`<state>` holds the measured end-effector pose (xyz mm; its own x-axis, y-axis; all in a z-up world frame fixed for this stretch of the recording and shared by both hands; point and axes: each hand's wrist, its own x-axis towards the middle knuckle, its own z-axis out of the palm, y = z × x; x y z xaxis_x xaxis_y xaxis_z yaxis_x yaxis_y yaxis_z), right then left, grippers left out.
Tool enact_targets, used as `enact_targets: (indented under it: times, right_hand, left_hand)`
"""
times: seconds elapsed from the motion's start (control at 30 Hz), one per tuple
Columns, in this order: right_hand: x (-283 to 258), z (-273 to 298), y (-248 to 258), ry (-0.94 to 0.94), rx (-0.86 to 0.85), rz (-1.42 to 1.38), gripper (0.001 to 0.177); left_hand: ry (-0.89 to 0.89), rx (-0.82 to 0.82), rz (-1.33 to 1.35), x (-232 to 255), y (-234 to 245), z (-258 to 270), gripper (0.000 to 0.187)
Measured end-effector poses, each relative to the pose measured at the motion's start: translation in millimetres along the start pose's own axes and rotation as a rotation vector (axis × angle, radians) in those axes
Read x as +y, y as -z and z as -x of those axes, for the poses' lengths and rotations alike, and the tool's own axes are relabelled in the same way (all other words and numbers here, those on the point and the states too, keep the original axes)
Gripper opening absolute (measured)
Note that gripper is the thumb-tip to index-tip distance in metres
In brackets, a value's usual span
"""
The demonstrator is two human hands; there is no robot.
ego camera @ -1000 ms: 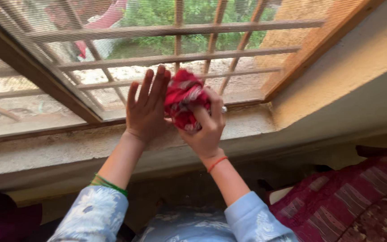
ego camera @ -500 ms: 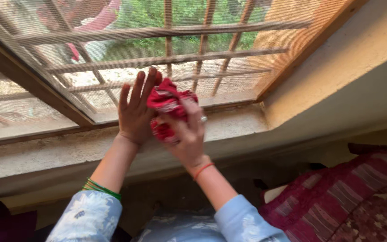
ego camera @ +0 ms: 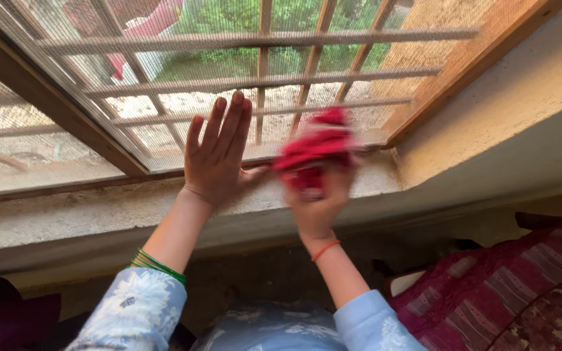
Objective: The person cleans a window with metal grilles and a mesh screen using a red cloth. They wipe the window frame, the sill, and the screen itself, moving the cloth back and forth to remove dust.
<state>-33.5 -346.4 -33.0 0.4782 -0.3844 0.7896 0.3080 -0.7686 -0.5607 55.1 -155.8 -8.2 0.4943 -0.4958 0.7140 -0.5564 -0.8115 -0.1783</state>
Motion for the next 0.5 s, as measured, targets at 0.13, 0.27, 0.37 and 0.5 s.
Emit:
enact_targets:
  times: [0.13,0.27,0.37,0.5]
  right_hand:
    - [18,-6,7,0.01,-0.007,-0.092,0.044]
    - [48,-29,37,-0.13,0.18,0.107,0.062]
    - [25,-18,19,-0.151,0.152,0.074,0.079]
    - [-21,-8,2,-0.004,-0.068,0.101,0.078]
  left_hand:
    - [-0.014,-0.004,0.027,-2,0,0,0.108]
    - [-0.012,0.011,-0.009,-1,-3,3,0.106]
    - [-0.018,0.022,-0.06,-2,-4,4,0.098]
    - [-0.019,0.019,-0.04,-4,-2,1,0.087]
